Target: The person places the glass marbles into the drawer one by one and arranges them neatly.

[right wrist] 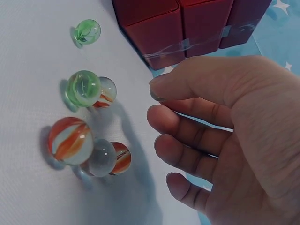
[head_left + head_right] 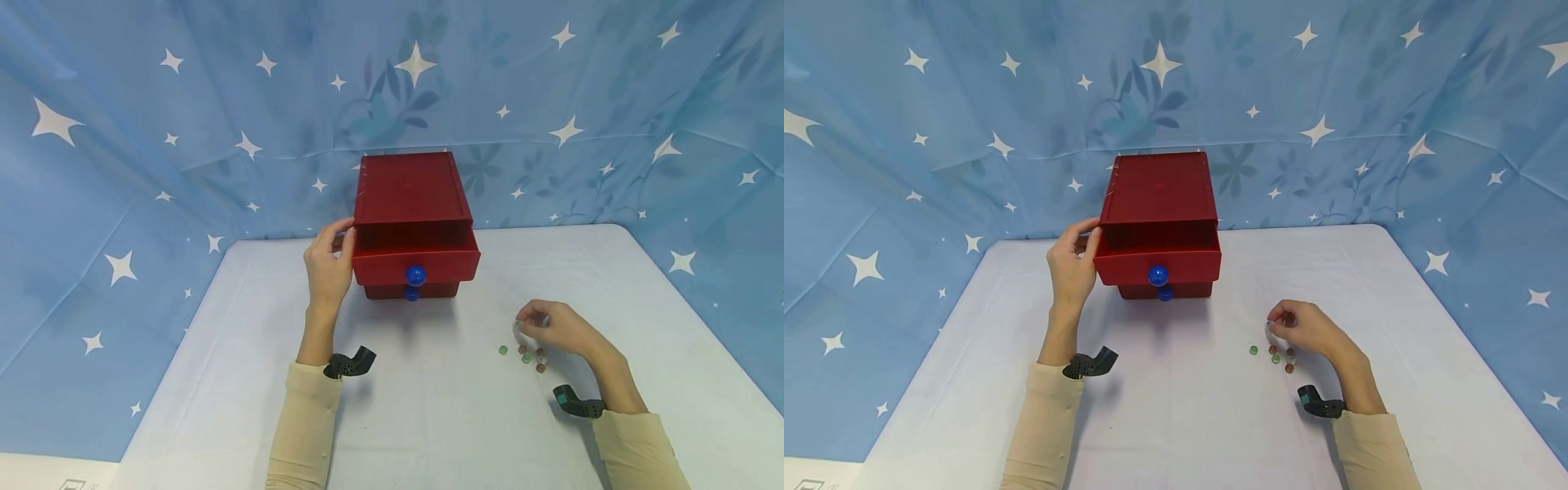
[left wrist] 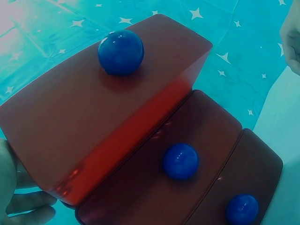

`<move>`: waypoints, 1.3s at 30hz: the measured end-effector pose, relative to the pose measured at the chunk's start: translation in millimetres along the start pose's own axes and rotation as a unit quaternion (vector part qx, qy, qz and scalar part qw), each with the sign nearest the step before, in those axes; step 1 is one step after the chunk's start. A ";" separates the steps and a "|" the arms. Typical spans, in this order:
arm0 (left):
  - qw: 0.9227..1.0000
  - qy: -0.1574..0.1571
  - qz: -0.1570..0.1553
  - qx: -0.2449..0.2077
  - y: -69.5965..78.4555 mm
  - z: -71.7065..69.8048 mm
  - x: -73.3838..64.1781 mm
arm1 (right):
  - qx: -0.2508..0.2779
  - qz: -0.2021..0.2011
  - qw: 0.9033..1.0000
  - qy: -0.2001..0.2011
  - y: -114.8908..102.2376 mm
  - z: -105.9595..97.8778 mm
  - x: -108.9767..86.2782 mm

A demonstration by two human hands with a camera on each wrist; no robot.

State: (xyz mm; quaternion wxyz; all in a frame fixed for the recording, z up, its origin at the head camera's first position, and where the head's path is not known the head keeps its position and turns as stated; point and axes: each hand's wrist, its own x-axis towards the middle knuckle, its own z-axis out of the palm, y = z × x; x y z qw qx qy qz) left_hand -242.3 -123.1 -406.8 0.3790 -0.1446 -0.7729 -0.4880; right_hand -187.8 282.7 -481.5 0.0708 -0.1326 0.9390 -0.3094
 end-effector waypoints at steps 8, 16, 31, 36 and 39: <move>1.000 -0.002 0.000 0.002 -0.3 0.3 0.0 | 0.002 -0.009 1.000 0.010 0.1 -1.6 -1.4; 1.000 -0.003 -0.003 0.003 0.0 0.0 -0.4 | -0.002 -0.015 1.000 0.018 -1.0 -2.7 -2.2; 1.000 -0.005 -0.003 0.004 0.7 -0.2 -0.1 | -0.006 -0.015 0.999 0.031 -3.6 -4.0 -3.6; 1.000 -0.005 -0.005 0.008 0.7 -0.2 0.0 | -0.010 -0.020 0.999 0.034 -3.5 -4.6 -3.5; 1.000 -0.004 -0.005 0.008 0.8 0.0 0.0 | -0.010 -0.024 0.999 0.035 -3.0 -4.6 -3.0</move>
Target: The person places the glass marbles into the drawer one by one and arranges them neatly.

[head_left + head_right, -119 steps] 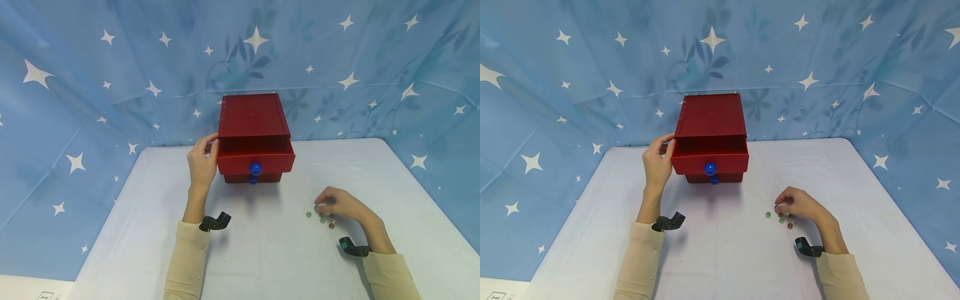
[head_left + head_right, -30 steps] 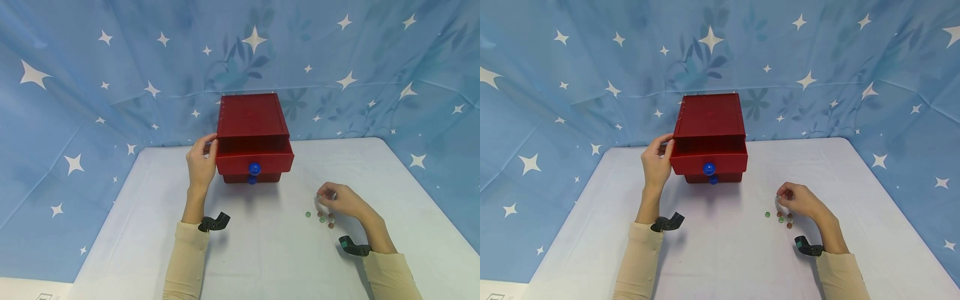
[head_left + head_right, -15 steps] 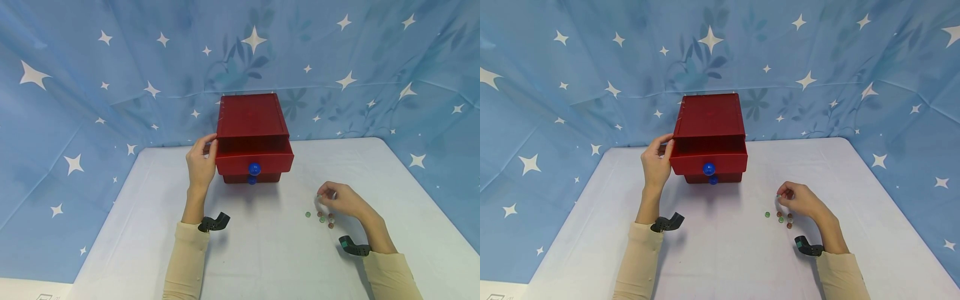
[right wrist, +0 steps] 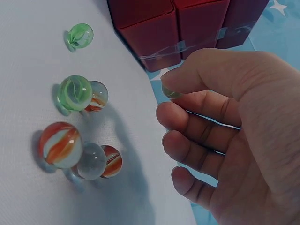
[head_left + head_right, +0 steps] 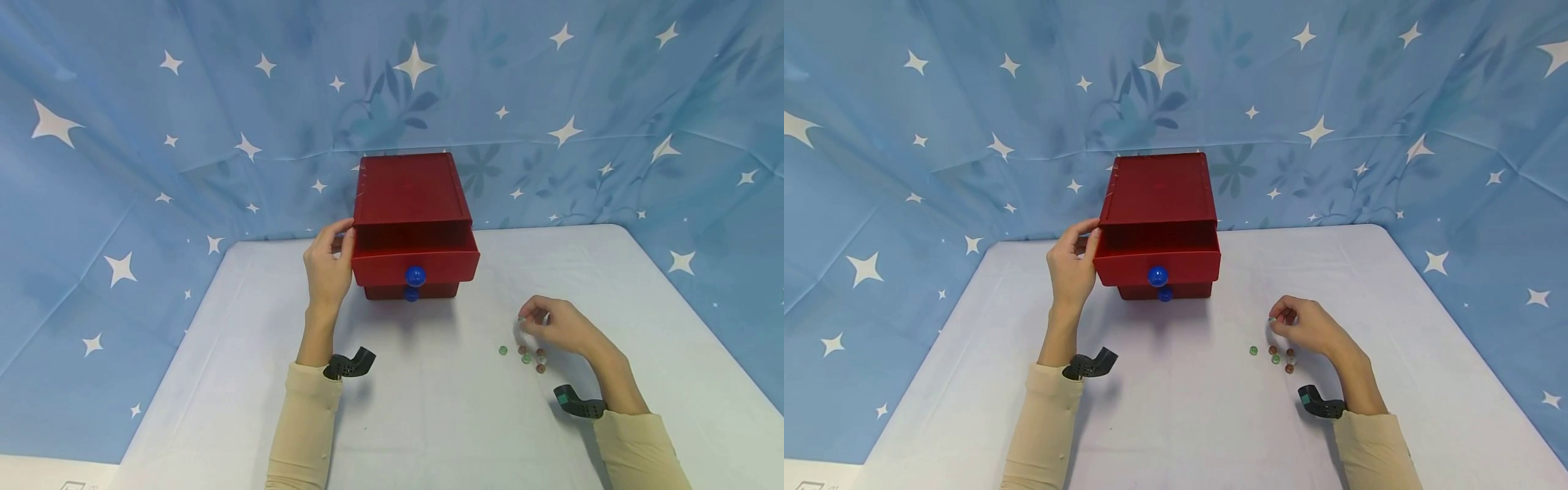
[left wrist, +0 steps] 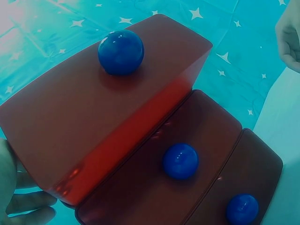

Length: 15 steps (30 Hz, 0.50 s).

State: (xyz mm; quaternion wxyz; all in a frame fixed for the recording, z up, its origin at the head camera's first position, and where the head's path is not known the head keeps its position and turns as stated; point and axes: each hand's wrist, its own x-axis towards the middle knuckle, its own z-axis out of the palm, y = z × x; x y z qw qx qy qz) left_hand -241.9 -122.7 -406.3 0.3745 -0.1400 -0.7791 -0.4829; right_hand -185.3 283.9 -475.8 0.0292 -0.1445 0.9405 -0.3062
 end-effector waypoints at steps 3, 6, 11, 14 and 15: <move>1.000 0.000 -0.001 0.000 0.2 -0.1 -0.1 | 0.001 -0.002 1.000 0.000 0.2 0.1 0.3; 1.000 0.000 -0.001 -0.002 0.1 0.1 0.0 | 0.002 -0.002 1.000 0.000 0.4 0.2 0.4; 1.000 0.003 0.002 -0.007 -0.7 0.8 0.1 | 0.003 -0.003 1.000 0.002 0.9 0.0 -0.1; 1.000 0.003 0.002 -0.009 -0.7 0.8 0.0 | 0.002 -0.004 1.000 0.004 1.2 0.0 -0.4; 1.000 0.002 0.002 -0.009 -0.6 0.7 0.1 | 0.001 -0.004 1.000 0.004 1.2 0.1 -0.4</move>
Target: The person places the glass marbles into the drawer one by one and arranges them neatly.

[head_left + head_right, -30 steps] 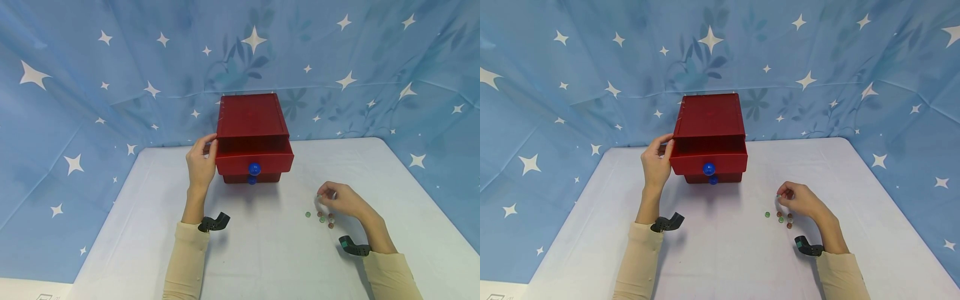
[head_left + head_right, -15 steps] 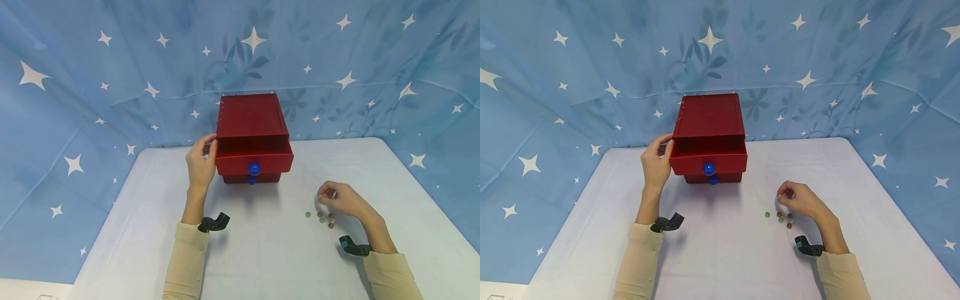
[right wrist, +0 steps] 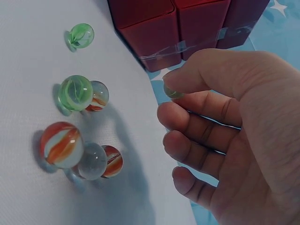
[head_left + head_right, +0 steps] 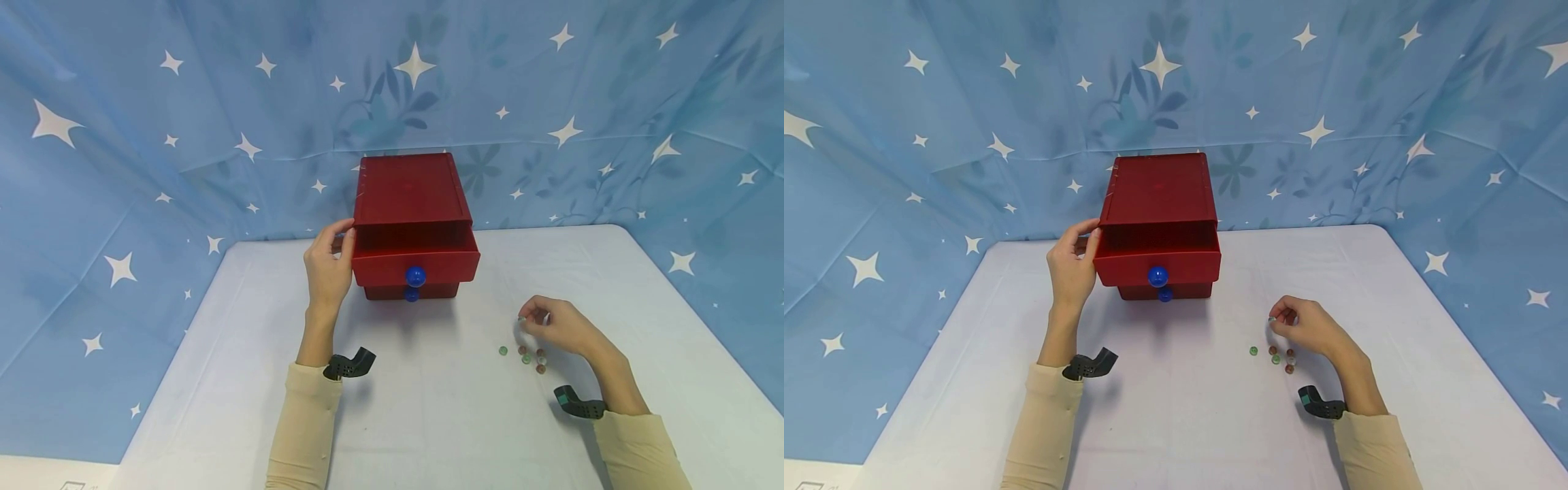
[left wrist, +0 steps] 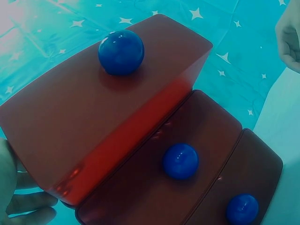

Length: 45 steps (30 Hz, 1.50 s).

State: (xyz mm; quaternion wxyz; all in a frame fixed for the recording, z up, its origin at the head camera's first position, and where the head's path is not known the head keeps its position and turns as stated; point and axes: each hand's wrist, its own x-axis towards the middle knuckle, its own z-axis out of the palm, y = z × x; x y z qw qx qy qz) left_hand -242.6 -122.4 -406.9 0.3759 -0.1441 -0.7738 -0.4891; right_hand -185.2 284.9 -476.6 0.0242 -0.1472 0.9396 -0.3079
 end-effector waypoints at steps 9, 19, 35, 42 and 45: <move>1.000 0.000 -0.001 0.001 0.7 -0.4 0.3 | -0.001 0.002 1.000 -0.001 -1.5 -0.7 -0.1; 1.000 -0.002 0.001 0.002 -0.4 -0.5 -0.5 | -0.006 0.008 1.000 0.007 -3.3 -0.9 1.0; 1.000 -0.004 -0.006 0.002 -0.2 -0.4 -0.5 | -0.007 -0.032 0.997 0.066 -4.5 0.5 0.4; 1.000 -0.006 -0.008 0.000 0.6 -1.0 -0.8 | -0.003 -0.046 0.994 0.098 -7.1 0.7 0.1; 1.000 -0.006 -0.007 -0.001 0.2 -0.9 -0.8 | -0.006 -0.044 0.994 0.100 -8.1 0.2 0.3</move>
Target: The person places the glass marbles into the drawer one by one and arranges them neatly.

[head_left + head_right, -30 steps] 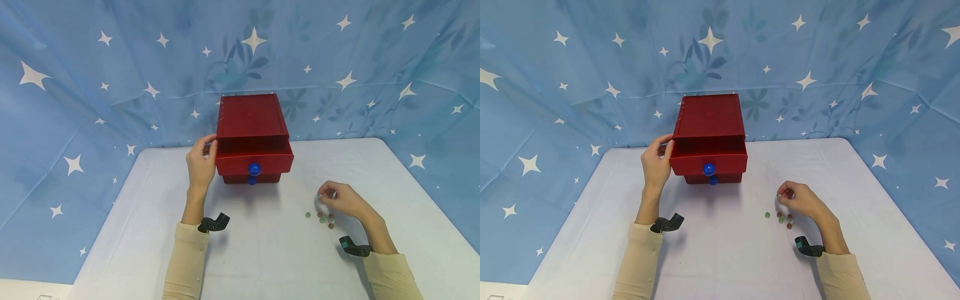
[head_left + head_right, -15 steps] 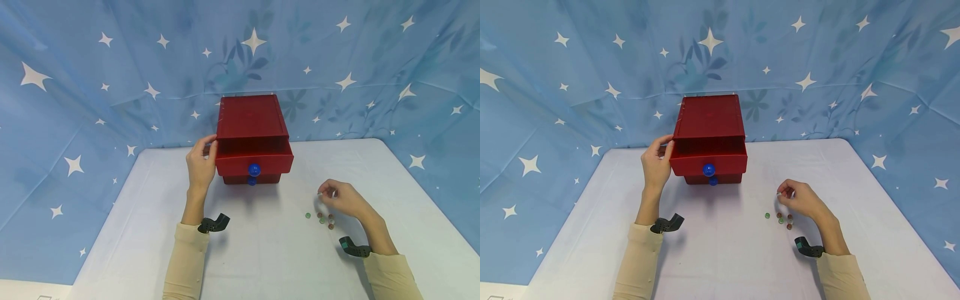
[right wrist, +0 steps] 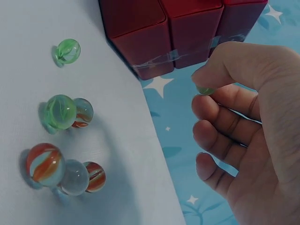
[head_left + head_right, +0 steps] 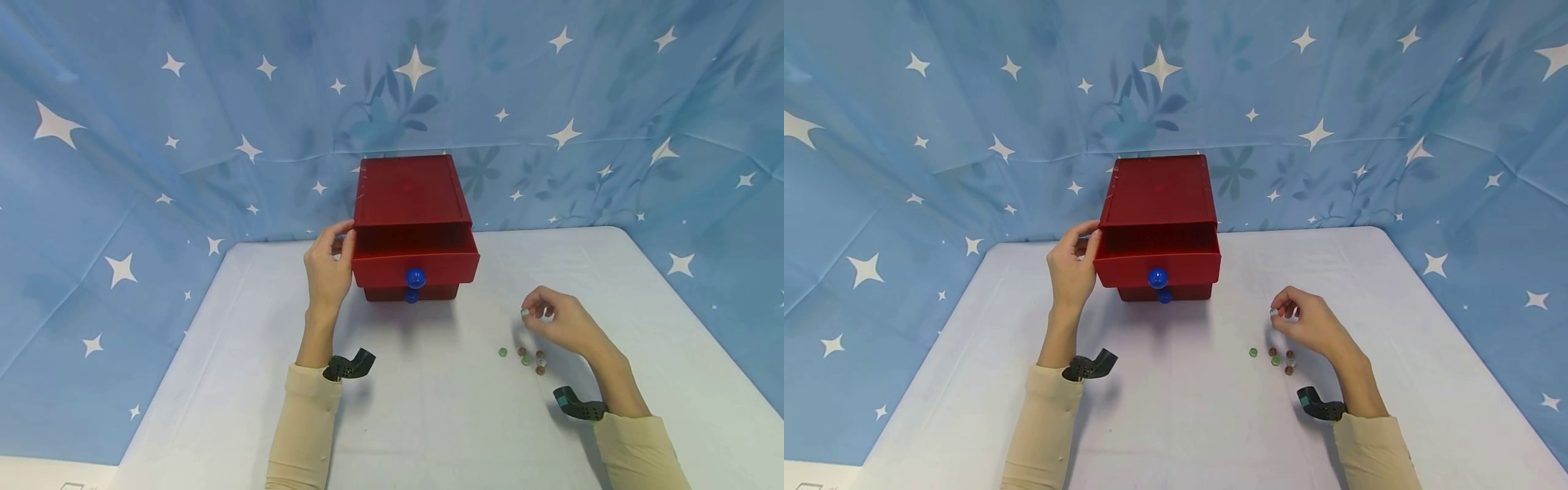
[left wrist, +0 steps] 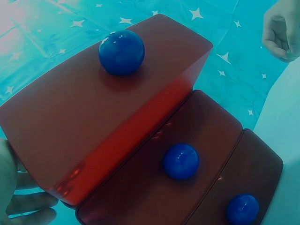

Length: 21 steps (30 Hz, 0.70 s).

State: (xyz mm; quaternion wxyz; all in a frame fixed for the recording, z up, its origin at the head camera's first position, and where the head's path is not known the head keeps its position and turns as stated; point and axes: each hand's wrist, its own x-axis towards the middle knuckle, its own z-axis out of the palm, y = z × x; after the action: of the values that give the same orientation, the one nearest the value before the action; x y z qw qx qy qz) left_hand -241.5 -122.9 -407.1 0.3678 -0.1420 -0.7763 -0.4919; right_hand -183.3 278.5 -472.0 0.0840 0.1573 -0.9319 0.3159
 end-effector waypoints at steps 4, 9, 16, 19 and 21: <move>1.000 0.001 0.001 -0.001 -0.4 0.3 0.2 | -0.004 0.001 1.000 0.006 -1.8 -1.0 0.0; 1.000 0.001 0.001 0.001 -0.3 0.1 0.3 | -0.007 -0.002 1.000 0.028 -6.9 -3.6 -0.2; 1.000 0.002 0.003 0.001 -0.1 -0.3 0.4 | -0.011 0.000 0.999 0.052 -15.7 -6.2 -0.3; 1.000 0.002 0.001 0.001 -0.3 -0.2 0.2 | -0.010 -0.006 0.998 0.062 -18.6 -7.6 -0.4; 1.000 0.001 0.000 0.002 -0.5 0.0 0.1 | -0.010 -0.011 0.998 0.068 -20.2 -8.2 -0.5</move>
State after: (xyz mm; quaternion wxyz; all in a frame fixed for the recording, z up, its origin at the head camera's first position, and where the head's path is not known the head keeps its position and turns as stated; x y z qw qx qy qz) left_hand -241.8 -123.2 -407.4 0.3691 -0.1404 -0.7767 -0.4906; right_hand -175.3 268.4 -454.3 0.1526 0.1444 -0.9254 0.3155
